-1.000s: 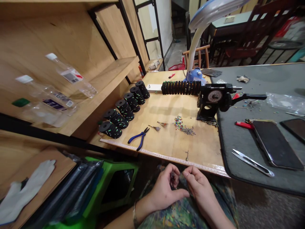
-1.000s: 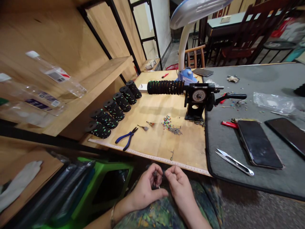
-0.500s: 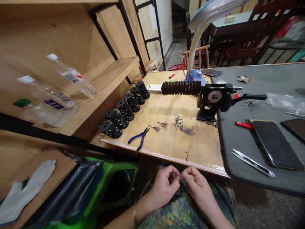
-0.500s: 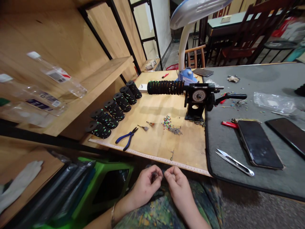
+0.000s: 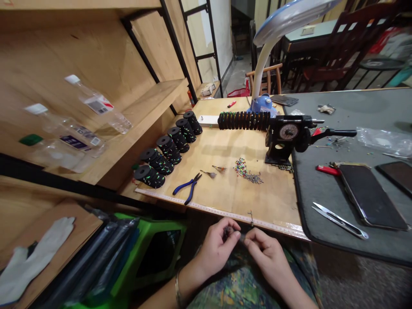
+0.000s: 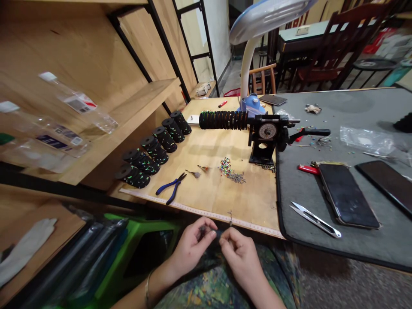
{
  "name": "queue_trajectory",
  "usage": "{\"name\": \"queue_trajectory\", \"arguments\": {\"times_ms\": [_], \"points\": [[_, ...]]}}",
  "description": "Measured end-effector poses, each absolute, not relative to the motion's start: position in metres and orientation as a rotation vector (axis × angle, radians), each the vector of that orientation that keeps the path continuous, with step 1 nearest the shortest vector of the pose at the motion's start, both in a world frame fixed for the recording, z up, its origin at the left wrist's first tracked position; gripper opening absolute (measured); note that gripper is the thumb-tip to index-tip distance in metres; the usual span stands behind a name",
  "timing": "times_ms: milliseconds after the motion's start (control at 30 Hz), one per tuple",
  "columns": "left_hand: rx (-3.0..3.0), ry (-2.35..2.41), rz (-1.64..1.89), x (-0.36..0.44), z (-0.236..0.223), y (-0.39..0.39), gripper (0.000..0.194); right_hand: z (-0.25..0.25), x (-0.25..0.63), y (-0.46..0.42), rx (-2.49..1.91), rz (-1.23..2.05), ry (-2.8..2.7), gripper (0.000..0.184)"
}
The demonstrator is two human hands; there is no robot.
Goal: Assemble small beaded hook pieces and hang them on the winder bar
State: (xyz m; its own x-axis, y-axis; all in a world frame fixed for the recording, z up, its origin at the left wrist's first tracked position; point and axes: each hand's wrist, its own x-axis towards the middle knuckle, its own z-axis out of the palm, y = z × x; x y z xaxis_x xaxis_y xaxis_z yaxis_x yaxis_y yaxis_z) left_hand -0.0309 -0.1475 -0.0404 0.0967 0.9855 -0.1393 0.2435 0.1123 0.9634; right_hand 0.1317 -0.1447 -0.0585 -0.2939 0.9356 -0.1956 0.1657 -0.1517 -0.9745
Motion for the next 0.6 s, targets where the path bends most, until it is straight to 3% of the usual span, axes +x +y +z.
{"name": "queue_trajectory", "arguments": {"times_ms": [267,500,600], "points": [[1.027,1.367,1.16,-0.048,-0.046,-0.132,0.023,-0.055,0.143,-0.14,-1.355,1.38,-1.373,0.022],[1.124,1.234,0.887,-0.044,-0.037,-0.138,0.035,-0.055,0.142,-0.141,-1.296,1.486,-1.283,0.025],[1.201,1.259,0.813,-0.036,-0.031,-0.138,0.029,-0.054,0.141,-0.141,-1.28,1.496,-1.308,0.025]]}}
